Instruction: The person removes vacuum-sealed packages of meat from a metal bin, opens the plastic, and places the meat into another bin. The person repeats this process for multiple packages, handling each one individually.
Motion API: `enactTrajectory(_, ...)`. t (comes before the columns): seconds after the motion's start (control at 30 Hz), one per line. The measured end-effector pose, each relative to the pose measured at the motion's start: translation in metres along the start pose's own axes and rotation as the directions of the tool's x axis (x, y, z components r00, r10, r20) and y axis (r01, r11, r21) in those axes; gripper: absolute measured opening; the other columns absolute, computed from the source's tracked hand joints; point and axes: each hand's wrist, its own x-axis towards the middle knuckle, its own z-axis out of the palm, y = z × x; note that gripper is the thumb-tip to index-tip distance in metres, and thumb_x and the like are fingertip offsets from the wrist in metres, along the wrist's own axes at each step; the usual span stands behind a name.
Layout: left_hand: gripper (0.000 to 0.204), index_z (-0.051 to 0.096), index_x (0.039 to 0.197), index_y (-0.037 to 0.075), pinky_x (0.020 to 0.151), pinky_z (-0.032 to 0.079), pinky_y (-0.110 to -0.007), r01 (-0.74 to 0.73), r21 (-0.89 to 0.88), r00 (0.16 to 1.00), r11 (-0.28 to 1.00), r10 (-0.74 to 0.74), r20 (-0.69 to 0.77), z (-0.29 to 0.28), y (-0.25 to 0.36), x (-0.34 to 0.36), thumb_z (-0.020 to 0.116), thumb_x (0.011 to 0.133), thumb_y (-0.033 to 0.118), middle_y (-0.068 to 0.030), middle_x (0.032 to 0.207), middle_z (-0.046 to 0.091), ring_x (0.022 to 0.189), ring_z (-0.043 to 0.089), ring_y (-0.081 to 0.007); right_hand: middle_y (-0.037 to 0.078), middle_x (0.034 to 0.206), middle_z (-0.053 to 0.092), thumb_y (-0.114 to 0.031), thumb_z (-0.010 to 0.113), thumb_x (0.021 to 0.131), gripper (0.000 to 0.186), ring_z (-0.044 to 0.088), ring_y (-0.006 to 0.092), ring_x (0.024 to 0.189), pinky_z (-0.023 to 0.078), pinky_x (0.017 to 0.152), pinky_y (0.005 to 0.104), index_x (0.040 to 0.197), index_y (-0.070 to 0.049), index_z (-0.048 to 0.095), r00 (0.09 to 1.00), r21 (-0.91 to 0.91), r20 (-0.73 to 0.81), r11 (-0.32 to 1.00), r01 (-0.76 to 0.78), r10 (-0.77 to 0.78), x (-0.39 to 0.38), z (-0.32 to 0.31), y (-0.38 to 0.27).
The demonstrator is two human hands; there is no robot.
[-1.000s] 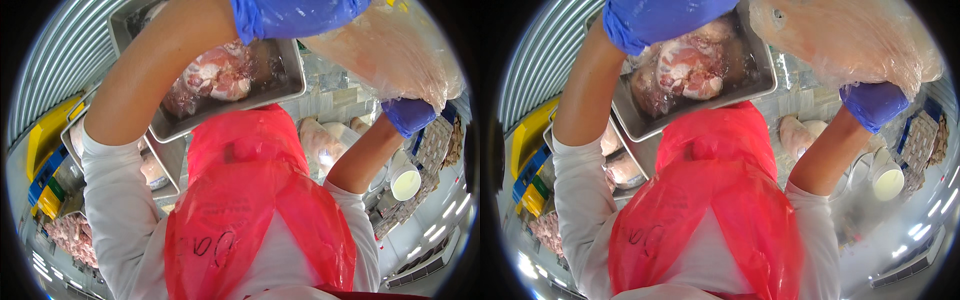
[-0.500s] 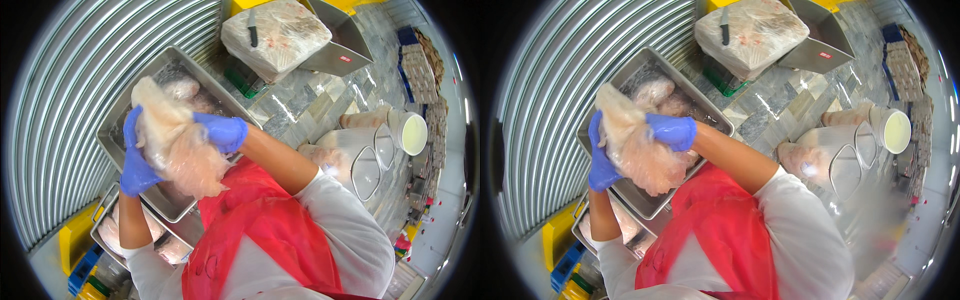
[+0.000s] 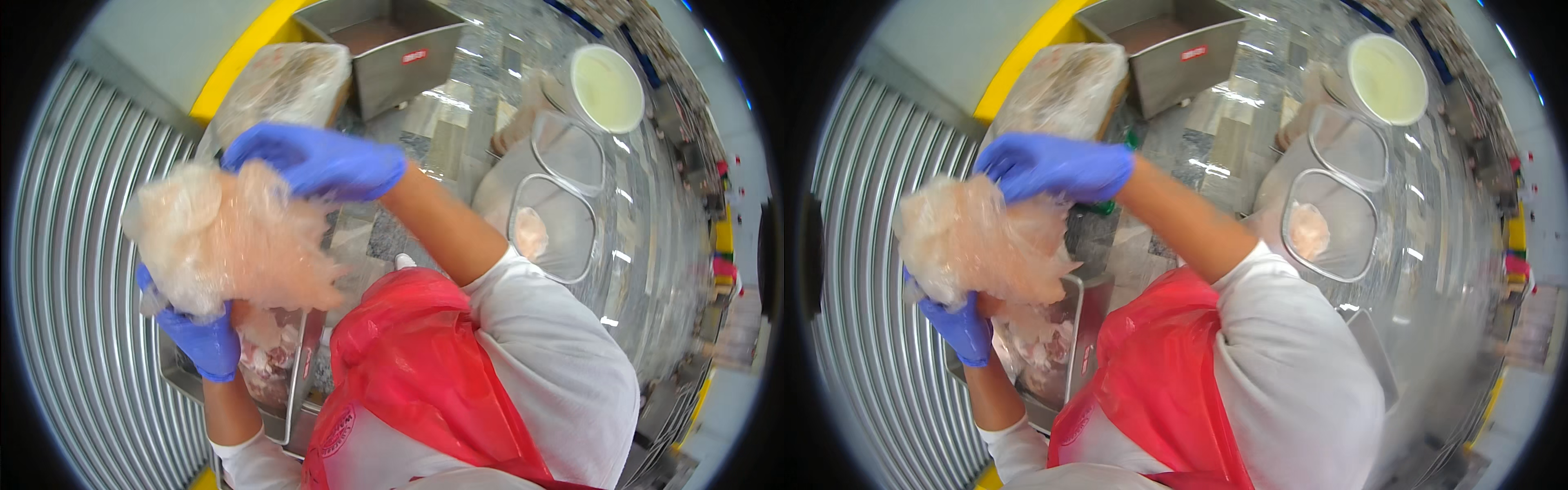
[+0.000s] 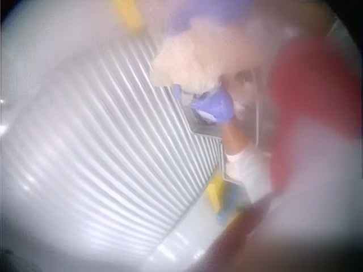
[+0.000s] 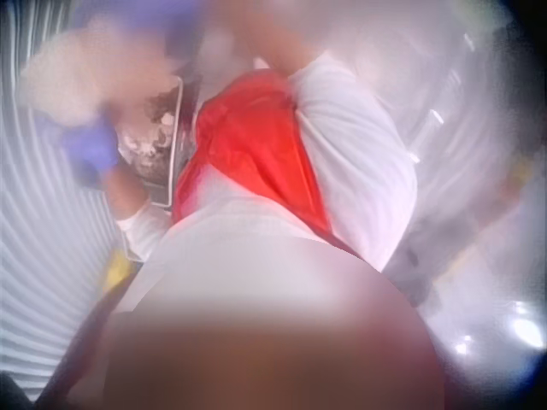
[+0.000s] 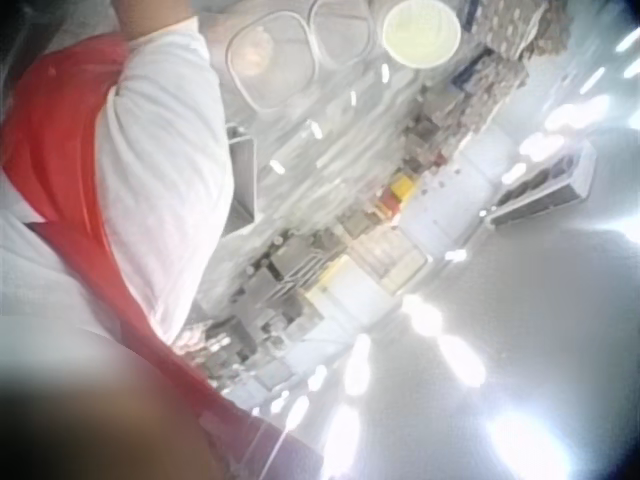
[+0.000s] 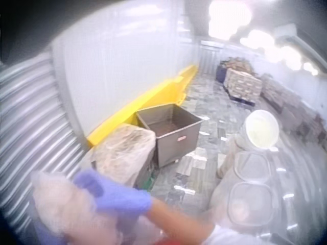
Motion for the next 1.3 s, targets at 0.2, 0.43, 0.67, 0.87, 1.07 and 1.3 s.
enactTrajectory(0.2, 0.047, 0.052, 0.110, 0.002, 0.092, 0.036, -0.045, -0.583, 0.151, 0.802, 0.798, 0.536, 0.265, 0.158, 0.118, 0.063, 0.069, 0.072, 0.024, -0.0179, 0.112, 0.053, 0.105, 0.048, -0.0366, 0.007, 0.116, 0.051, -0.018, 0.060, 0.082, 0.046, 0.048, 0.0143, 0.106, 0.039, 0.090, 0.0282, 0.122, -0.001, 0.045, 0.732, -0.100, -0.682, 0.992, -0.079, -0.011, -0.228, -0.095, -0.116)
enactTrajectory(0.43, 0.027, 0.056, 0.104, 0.001, 0.072, 0.046, -0.028, -0.250, -0.796, 0.676, 0.552, 0.688, 0.265, 0.338, 0.213, 0.054, 0.058, 0.077, -0.002, -0.0053, 0.093, 0.059, 0.084, 0.055, -0.0127, 0.008, 0.121, 0.049, -0.016, 0.058, 0.083, 0.047, 0.050, 0.0193, 0.106, 0.043, 0.090, 0.0346, 0.125, -0.003, 0.041, 0.385, -0.476, -0.859, 0.805, -0.353, -0.339, -0.421, -0.090, -0.095)
enactTrajectory(0.67, 0.037, 0.047, 0.109, 0.002, 0.075, 0.046, -0.031, 0.455, -0.871, 0.841, 0.186, 0.233, 0.489, 0.424, 0.284, -0.016, 0.063, 0.076, 0.005, -0.0066, 0.097, 0.056, 0.088, 0.054, -0.0167, 0.006, 0.104, 0.052, -0.010, 0.059, 0.079, 0.041, 0.052, 0.0140, 0.092, 0.045, 0.081, 0.0300, 0.116, -0.002, 0.043, -0.073, -0.298, -0.949, 0.947, -0.119, -0.308, -0.487, -0.074, -0.094)
enactTrajectory(0.87, 0.051, 0.044, 0.116, 0.006, 0.086, 0.042, -0.039, 0.130, -0.510, 0.697, 0.851, 0.287, 0.657, 0.510, 0.156, -0.144, 0.063, 0.070, 0.020, -0.0217, 0.108, 0.050, 0.100, 0.050, -0.0364, 0.007, 0.095, 0.057, -0.027, 0.074, 0.068, 0.051, 0.053, 0.0157, 0.085, 0.045, 0.073, 0.0280, 0.107, -0.001, 0.053, -0.269, 0.290, -0.957, 0.364, -0.885, 0.108, -0.587, -0.063, -0.019)
enactTrajectory(1.07, 0.028, 0.064, 0.083, 0.007, 0.075, 0.047, -0.039, 0.056, -0.021, 0.309, 0.998, 0.003, 0.951, 0.431, -0.015, -0.162, 0.062, 0.069, 0.031, -0.0161, 0.087, 0.062, 0.085, 0.058, -0.0327, 0.020, 0.108, 0.058, -0.040, 0.082, 0.055, 0.082, 0.057, 0.0274, 0.100, 0.045, 0.086, 0.0336, 0.117, 0.004, 0.050, -0.165, 0.083, -0.874, -0.194, -0.977, 0.458, -0.504, -0.104, -0.031)
enactTrajectory(1.3, 0.028, 0.063, 0.086, 0.006, 0.071, 0.048, -0.036, 0.570, 0.249, 0.587, 0.783, -0.601, 0.542, 0.243, -0.134, -0.166, 0.061, 0.075, 0.031, -0.0134, 0.082, 0.064, 0.077, 0.061, -0.0294, 0.012, 0.110, 0.057, -0.020, 0.073, 0.072, 0.056, 0.055, 0.0157, 0.088, 0.046, 0.078, 0.0285, 0.119, 0.002, 0.049, 0.566, -0.544, -0.496, 0.273, -0.794, 0.659, -0.260, -0.161, 0.004)
